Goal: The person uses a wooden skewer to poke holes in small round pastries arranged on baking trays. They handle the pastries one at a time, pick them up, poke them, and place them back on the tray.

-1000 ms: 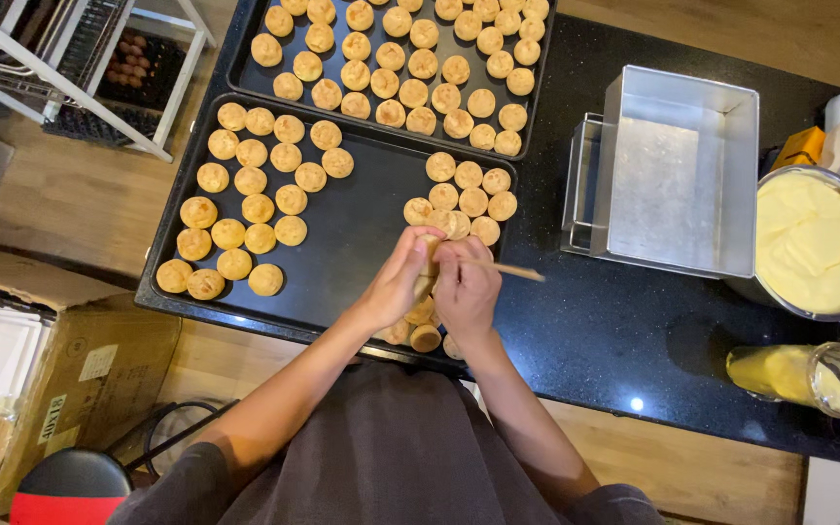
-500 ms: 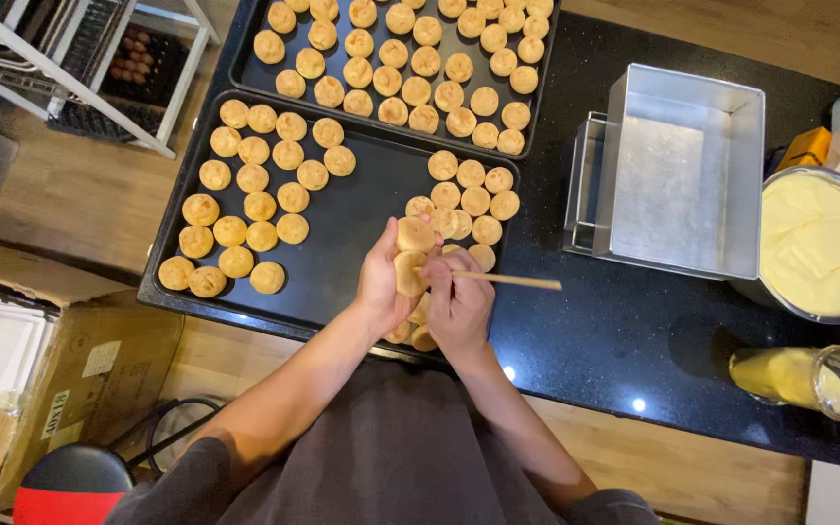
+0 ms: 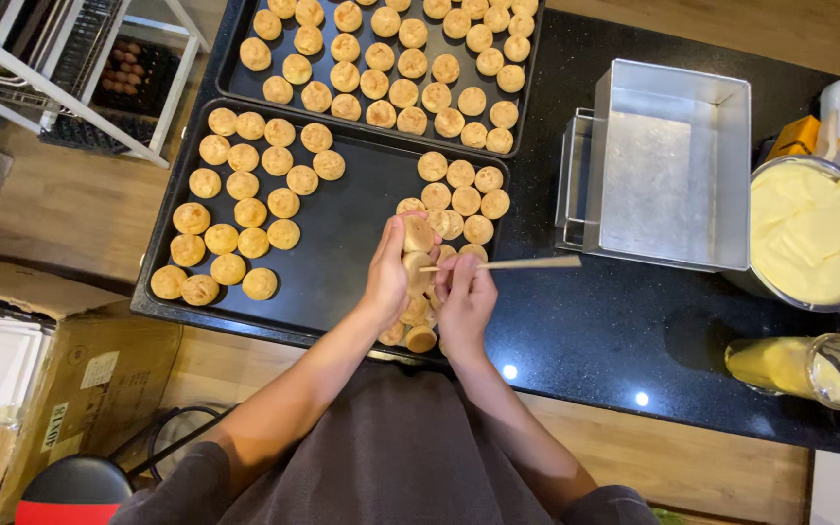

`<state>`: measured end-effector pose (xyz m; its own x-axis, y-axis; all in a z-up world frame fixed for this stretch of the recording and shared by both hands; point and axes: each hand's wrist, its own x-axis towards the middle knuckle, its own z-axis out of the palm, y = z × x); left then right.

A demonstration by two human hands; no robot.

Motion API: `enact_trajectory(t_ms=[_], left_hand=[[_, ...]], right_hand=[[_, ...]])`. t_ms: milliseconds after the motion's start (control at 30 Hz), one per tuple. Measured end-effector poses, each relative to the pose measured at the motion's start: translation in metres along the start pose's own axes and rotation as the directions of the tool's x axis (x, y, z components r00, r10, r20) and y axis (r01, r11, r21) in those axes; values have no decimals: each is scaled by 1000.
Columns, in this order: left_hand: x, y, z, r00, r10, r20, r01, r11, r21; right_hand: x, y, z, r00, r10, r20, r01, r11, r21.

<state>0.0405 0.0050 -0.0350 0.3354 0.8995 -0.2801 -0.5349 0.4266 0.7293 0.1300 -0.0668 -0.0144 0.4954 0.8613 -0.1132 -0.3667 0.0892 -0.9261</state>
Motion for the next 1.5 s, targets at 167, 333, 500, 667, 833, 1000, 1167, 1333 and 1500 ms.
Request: enact_trajectory(t_ms=[167, 333, 500, 667, 833, 1000, 1167, 1333, 1500], left_hand=[[2, -11, -2, 971, 207, 115, -237, 859, 454], [-1, -33, 4, 974, 197, 110, -223, 921, 319], [14, -44, 9, 959, -222, -175, 227, 974, 6], [8, -59, 13, 986, 158, 50, -152, 741, 654], [24, -84, 19, 991, 123, 44, -115, 659, 743], [61, -102, 26, 794, 417, 444, -402, -189, 896], [50, -82, 36, 876, 382, 294, -195, -276, 941], [15, -20, 22, 906, 340, 252, -210, -155, 965], [-14, 48, -85, 780, 616, 109, 16, -193, 981]], right_hand=[[-4, 6, -11, 708, -626, 326, 687, 506, -521], [11, 18, -23, 1000, 11, -24, -13, 995, -98], [2, 18, -40, 973, -228, 41, 231, 955, -185], [4, 16, -53, 743, -605, 286, 638, 510, -577], [19, 19, -70, 931, -301, -206, 171, 859, -483], [27, 7, -95, 872, -474, -123, 322, 744, -586], [21, -1, -94, 887, -438, -148, 296, 784, -545], [11, -1, -89, 906, -392, -161, 255, 808, -531], [9, -1, -87, 916, -393, -81, 292, 792, -536]])
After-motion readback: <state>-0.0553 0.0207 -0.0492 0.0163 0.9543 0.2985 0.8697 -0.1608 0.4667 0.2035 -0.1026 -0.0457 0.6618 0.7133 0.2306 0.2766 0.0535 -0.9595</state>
